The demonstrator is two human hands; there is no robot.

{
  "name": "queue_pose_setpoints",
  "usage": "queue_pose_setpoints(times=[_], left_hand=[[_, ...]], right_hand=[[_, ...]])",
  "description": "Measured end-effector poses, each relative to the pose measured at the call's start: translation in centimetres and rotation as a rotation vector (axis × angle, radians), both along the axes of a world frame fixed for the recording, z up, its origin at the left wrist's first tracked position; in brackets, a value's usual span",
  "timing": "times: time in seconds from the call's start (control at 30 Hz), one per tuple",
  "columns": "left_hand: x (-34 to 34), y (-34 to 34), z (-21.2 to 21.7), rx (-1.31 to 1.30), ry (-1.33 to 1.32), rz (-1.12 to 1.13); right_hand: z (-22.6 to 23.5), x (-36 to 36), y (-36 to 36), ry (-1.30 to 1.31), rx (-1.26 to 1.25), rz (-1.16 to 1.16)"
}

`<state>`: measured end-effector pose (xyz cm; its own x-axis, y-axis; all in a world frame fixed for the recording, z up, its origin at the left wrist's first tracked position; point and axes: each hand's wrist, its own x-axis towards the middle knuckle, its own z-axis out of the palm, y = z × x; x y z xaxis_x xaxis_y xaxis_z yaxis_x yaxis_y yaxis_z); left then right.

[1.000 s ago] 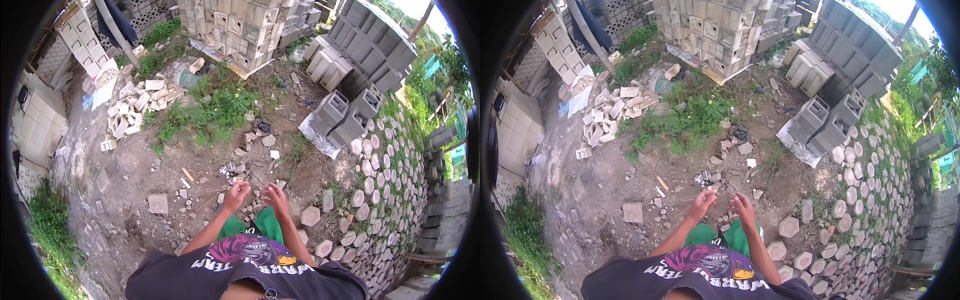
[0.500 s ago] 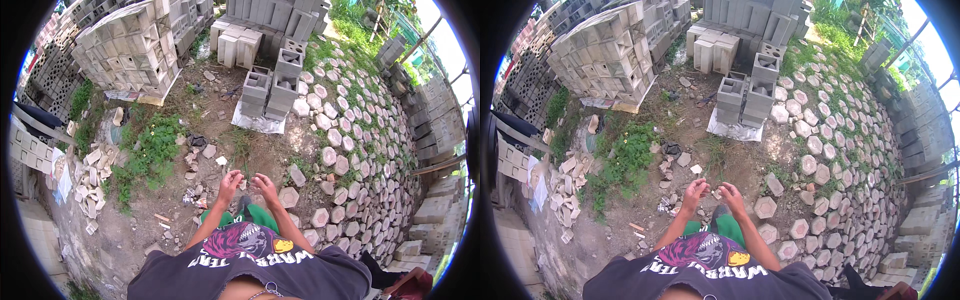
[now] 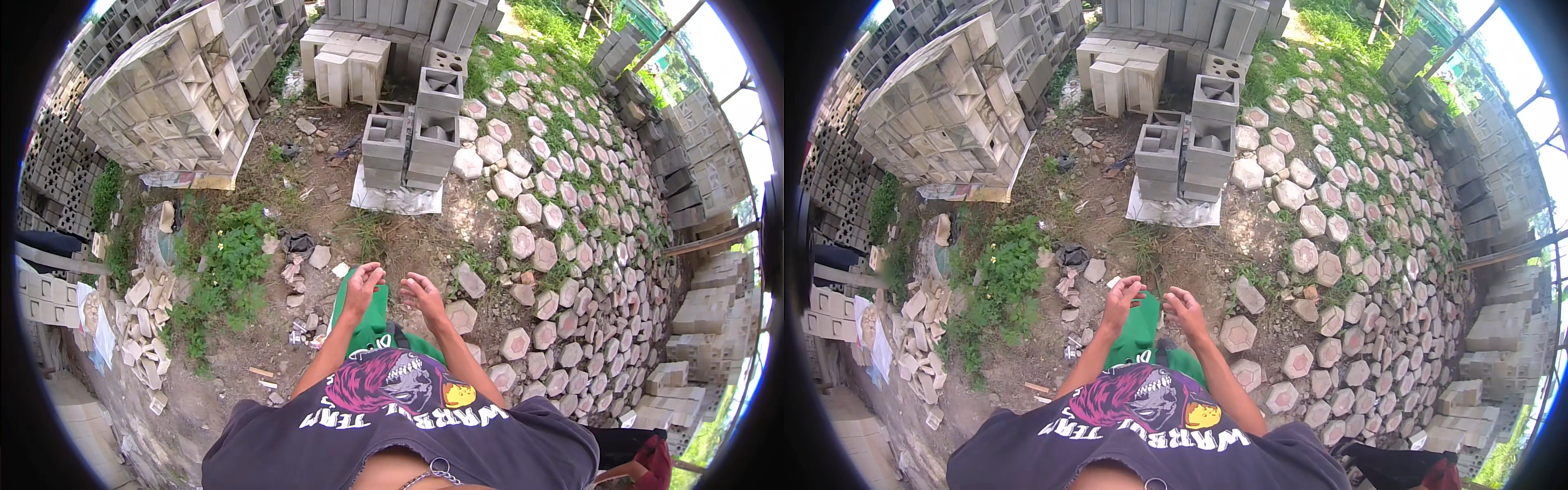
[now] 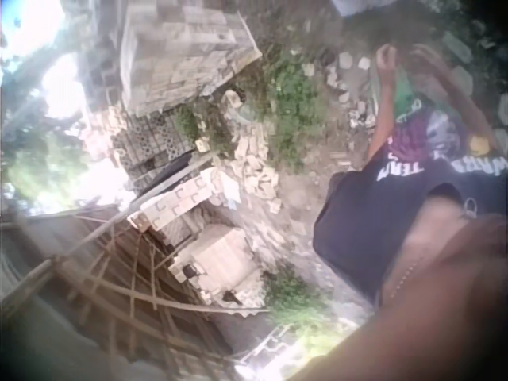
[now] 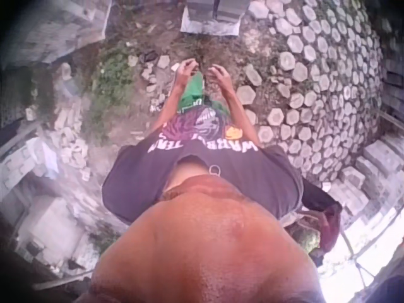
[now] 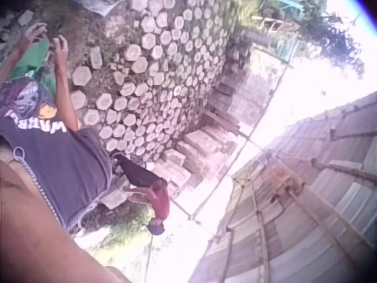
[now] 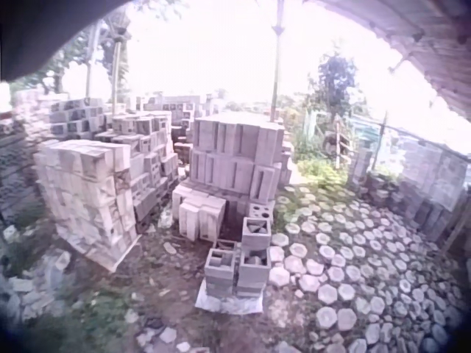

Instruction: The person picks up cinder blocks one at a time and stacks them onto a central pile.

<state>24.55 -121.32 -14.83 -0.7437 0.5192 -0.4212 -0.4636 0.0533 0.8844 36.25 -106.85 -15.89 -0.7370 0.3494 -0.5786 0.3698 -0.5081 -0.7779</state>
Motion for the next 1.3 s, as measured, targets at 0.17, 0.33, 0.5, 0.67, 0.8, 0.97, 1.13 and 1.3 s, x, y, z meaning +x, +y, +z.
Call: queue_pose_setpoints(times=[0.17, 0.33, 0.5, 0.67, 0.8, 0.97, 1.13, 1.3], left_hand=[[-6.4, 3.9, -0.4, -0.001, -0.004, -0.062], [-14.8, 8.4, 2.3, 0.052, -0.011, -0.089], [-22.3, 10.8, 6.7, 0.142, 0.021, -0.088], [-27.0, 11.9, 7.1, 0.122, -0.012, -0.079], [-29.4, 13.0, 6.0, 0.088, -0.055, -0.060], [-32.8, 13.7, 4.5, -0.013, -0.066, -0.076], [-36.8, 14.6, 3.3, -0.142, -0.120, 0.026], [-41.2, 16.9, 1.1, -0.264, -0.184, 0.085]], right_hand=[[0.3, -5.6, 3.2, -0.037, 0.042, -0.023], [3.2, -13.1, 6.8, -0.048, 0.074, -0.084], [7.3, -20.6, 8.9, 0.015, 0.084, -0.117], [7.6, -24.8, 10.3, -0.007, 0.048, -0.115], [7.4, -27.3, 12.5, -0.048, 0.057, -0.116], [5.3, -31.6, 15.5, -0.072, 0.057, -0.116], [2.5, -37.0, 19.8, -0.132, 0.031, -0.083], [-1.4, -42.3, 25.1, -0.192, 0.072, -0.069]])
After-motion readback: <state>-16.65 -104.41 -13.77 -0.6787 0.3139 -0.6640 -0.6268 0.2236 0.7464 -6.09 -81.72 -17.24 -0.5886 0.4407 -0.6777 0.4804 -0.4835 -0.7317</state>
